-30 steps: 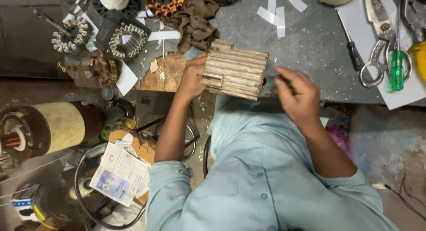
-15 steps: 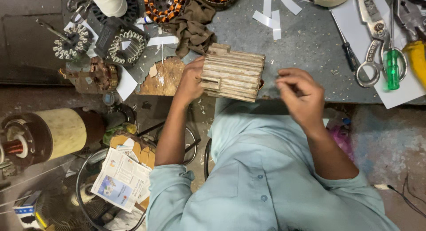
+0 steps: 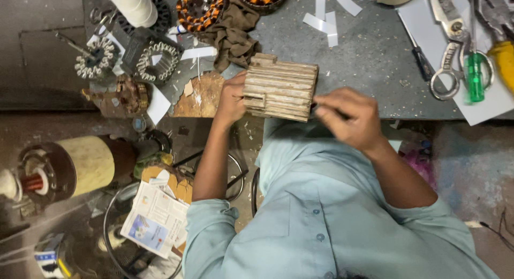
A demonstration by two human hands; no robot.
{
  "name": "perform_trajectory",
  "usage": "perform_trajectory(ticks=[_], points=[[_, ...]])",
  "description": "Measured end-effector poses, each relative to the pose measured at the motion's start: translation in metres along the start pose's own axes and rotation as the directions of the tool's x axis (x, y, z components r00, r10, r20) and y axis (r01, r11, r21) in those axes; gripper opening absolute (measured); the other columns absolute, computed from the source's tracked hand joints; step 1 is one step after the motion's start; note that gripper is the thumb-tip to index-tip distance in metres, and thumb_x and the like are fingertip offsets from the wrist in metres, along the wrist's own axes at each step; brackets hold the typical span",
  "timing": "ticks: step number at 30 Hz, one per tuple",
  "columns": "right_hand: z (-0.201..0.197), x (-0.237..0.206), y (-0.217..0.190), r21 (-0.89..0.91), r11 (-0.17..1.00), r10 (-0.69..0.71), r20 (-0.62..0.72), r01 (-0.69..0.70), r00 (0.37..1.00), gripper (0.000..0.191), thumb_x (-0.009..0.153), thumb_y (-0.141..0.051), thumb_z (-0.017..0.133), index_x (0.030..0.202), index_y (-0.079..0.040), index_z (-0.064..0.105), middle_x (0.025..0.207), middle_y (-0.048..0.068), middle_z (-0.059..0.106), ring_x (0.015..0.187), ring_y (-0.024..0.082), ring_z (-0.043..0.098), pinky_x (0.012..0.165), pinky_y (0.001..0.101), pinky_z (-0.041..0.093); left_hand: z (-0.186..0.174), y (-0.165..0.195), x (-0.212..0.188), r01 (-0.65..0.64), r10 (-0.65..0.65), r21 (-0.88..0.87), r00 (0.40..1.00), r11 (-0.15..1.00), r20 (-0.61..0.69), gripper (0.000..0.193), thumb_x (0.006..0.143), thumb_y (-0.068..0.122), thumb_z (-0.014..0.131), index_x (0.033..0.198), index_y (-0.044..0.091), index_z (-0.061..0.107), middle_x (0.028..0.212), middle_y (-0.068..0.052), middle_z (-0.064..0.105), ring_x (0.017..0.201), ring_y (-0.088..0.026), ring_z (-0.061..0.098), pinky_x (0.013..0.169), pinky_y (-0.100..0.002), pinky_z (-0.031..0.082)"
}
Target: The person handles a laminated stator core and a copper ring, repeatedly inserting and adjusting the ring into the core's slots. They rotate the core and use their fingers to press and align the copper ring within the assembly.
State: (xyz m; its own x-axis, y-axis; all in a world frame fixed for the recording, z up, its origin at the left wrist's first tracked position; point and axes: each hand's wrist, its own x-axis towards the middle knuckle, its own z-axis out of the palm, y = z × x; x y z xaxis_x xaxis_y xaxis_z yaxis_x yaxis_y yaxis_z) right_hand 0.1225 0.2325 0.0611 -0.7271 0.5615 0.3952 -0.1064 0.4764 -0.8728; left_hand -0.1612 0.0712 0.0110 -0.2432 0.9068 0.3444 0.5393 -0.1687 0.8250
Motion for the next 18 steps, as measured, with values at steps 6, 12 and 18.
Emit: perform_trajectory(ticks=[6, 12, 18], points=[[-0.006, 0.030, 0.021, 0.013, 0.925, 0.366, 0.235, -0.379, 0.901, 0.021, 0.096, -0.014, 0.067, 0.112, -0.001, 0.073, 0.088, 0.012, 0.075, 0.073, 0.012, 0.071, 0.065, 0.0309, 0.056, 0.007, -0.011, -0.003, -0.044, 0.044, -0.073, 0.999, 0.996, -0.004, 0.026, 0.080, 0.016, 0.079, 0.102, 0.002, 0.078, 0.118, -0.014, 0.074, 0.123, -0.035, 0.066, 0.114, -0.044, 0.046], [0.002, 0.041, 0.023, -0.025, 0.914, 0.390, 0.324, -0.404, 0.862, 0.026, 0.090, -0.015, 0.066, 0.113, -0.005, 0.072, 0.083, 0.013, 0.075, 0.070, 0.019, 0.072, 0.066, 0.0350, 0.055, 0.008, -0.002, -0.004, -0.033, 0.029, -0.101, 0.999, 0.994, -0.037, 0.021, 0.089, 0.019, 0.080, 0.103, 0.002, 0.078, 0.120, -0.014, 0.075, 0.124, -0.033, 0.068, 0.112, -0.042, 0.049], [0.004, 0.044, 0.031, -0.116, 0.993, 0.004, 0.264, 0.028, 0.965, 0.019, 0.082, -0.009, 0.073, 0.101, -0.003, 0.074, 0.089, 0.016, 0.070, 0.081, 0.036, 0.070, 0.072, 0.0424, 0.055, 0.008, 0.000, -0.002, -0.016, 0.013, -0.149, 1.000, 0.989, -0.026, 0.023, 0.087, 0.016, 0.081, 0.105, 0.001, 0.078, 0.121, -0.014, 0.074, 0.124, -0.032, 0.066, 0.111, -0.040, 0.048]])
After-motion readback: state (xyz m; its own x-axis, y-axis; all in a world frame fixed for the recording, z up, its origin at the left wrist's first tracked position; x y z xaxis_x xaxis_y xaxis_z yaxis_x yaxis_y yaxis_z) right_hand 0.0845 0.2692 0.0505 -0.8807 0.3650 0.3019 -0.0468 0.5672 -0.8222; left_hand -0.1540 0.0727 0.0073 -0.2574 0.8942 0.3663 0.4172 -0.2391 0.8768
